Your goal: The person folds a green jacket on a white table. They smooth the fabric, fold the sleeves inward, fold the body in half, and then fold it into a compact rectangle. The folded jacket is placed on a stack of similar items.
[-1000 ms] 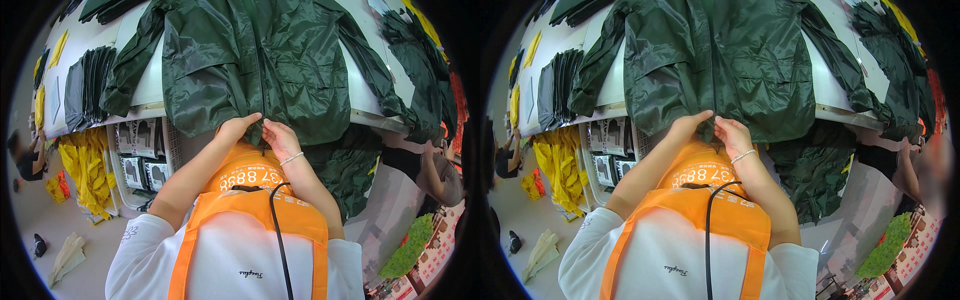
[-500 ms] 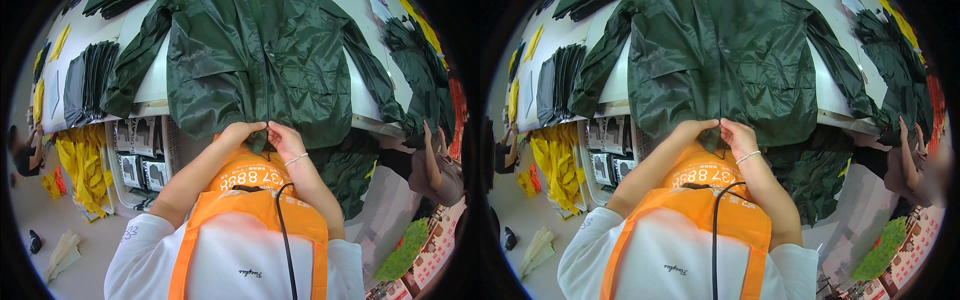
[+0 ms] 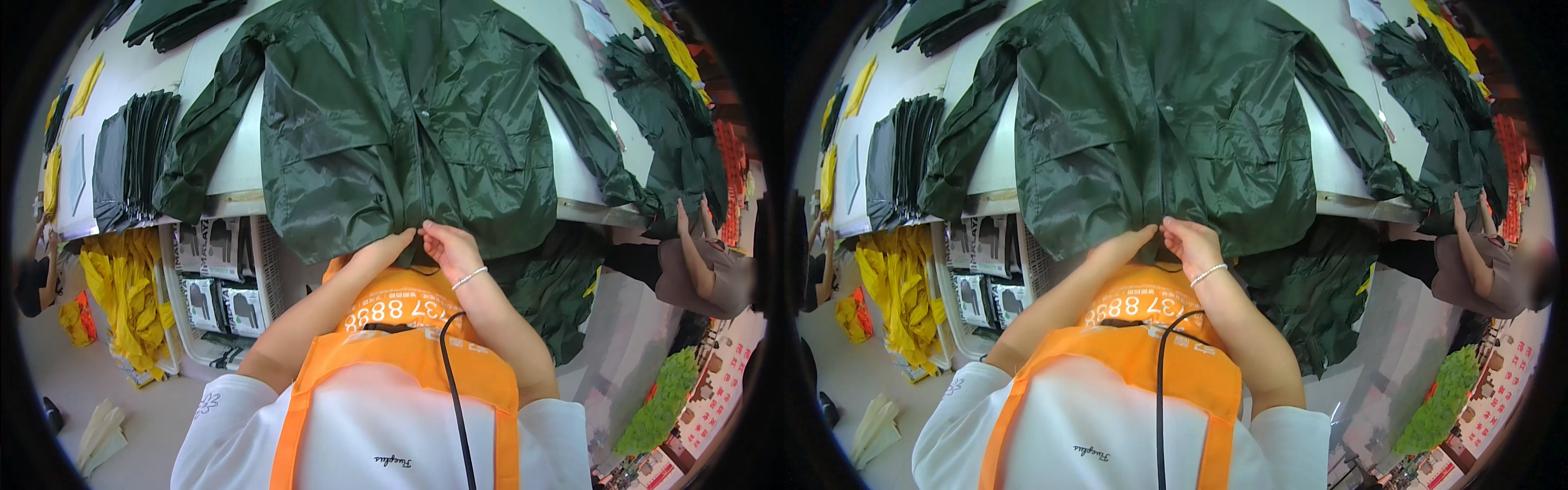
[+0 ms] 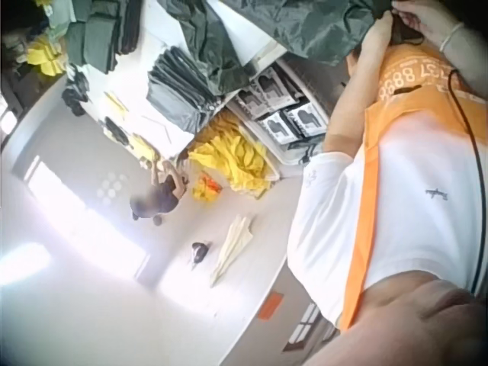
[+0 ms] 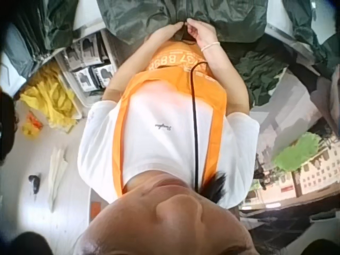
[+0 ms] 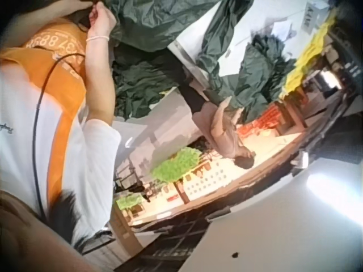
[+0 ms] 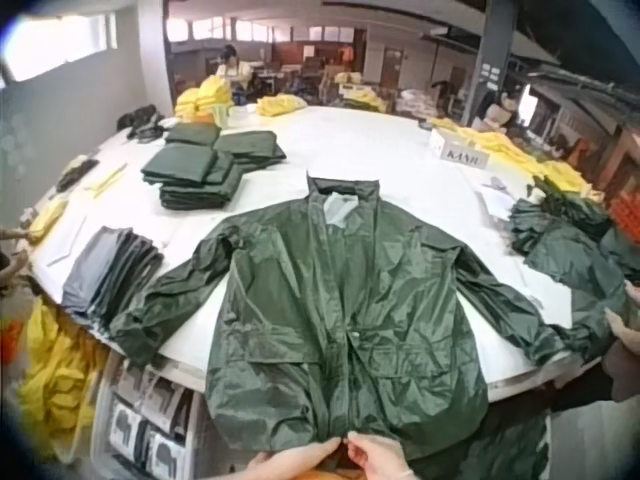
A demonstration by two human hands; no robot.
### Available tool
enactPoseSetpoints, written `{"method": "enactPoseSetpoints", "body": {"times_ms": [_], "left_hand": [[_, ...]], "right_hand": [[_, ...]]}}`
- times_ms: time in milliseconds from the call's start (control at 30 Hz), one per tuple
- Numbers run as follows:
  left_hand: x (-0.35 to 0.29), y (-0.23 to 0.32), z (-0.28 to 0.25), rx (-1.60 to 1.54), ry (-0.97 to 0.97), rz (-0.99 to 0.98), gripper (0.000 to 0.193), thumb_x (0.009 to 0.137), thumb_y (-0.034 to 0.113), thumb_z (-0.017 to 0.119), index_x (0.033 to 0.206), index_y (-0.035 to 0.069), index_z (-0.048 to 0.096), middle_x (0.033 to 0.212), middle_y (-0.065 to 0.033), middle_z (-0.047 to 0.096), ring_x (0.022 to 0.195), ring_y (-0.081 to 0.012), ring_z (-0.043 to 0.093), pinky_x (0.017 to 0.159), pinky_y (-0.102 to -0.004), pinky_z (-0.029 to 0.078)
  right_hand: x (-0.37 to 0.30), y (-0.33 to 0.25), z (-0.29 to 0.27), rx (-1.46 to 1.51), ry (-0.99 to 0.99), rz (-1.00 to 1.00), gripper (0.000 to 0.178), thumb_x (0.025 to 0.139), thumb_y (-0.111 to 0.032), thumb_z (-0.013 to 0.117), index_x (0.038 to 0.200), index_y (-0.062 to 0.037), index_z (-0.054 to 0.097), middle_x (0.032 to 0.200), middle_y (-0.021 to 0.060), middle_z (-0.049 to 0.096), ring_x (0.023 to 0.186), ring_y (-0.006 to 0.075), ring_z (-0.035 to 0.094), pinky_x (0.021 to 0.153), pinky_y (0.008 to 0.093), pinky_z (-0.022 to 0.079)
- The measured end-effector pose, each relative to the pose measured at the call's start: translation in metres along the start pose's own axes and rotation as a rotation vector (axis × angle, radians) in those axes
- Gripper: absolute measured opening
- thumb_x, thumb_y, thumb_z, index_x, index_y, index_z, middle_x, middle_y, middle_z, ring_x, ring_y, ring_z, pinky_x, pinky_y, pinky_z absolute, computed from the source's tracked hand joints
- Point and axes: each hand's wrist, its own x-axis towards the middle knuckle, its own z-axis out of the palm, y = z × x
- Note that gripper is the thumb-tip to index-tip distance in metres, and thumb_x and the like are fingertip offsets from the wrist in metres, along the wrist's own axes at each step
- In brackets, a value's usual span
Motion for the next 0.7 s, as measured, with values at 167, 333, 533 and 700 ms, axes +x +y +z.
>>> {"method": "enactPoseSetpoints", "body": {"times_ms": [167,333,533,700], "left_hand": [[0.024,-0.031,-0.002,-0.419,-0.074,-0.085,0.035,0.089,0.021,0.058,0.109,-0.007,0.056,0.107,-0.0197,0.06,0.092,-0.0266,0.061,0.08,-0.0351,0.051],[0.002,-0.021,-0.002,-0.814,-0.183,-0.088,0.033,0.081,0.02,0.069,0.096,-0.008,0.062,0.09,-0.0134,0.065,0.079,-0.0213,0.061,0.069,-0.0335,0.051],[-0.016,0.001,-0.005,-0.673,-0.028,-0.189,0.026,0.085,0.014,0.064,0.101,-0.005,0.059,0.092,-0.0171,0.063,0.078,-0.0274,0.062,0.069,-0.042,0.054],[0.031,-0.042,-0.016,0.097,-0.146,0.045,0.033,0.096,0.026,0.046,0.111,0.0,0.059,0.102,-0.0101,0.065,0.086,-0.0197,0.062,0.076,-0.0327,0.05]], "right_hand": [[-0.003,0.0,-0.003,-1.051,-0.017,-0.671,0.011,0.079,-0.01,0.066,0.079,-0.0003,0.06,0.074,0.0082,0.063,0.065,0.0198,0.059,0.062,0.033,0.05],[-0.013,-0.027,0.008,-1.624,-0.131,-1.146,0.008,0.077,-0.006,0.061,0.081,-0.003,0.055,0.09,0.0095,0.056,0.086,0.029,0.055,0.074,0.0352,0.046],[0.005,-0.053,0.016,-1.762,-0.476,-1.228,0.008,0.079,-0.008,0.06,0.084,-0.0054,0.056,0.104,0.0107,0.056,0.125,0.0318,0.04,0.107,0.051,0.026],[0.017,-0.063,0.037,-2.012,-0.766,-1.151,0.011,0.077,-0.013,0.057,0.084,-0.0051,0.06,0.094,0.0112,0.061,0.113,0.03,0.049,0.108,0.0472,0.025]]}}
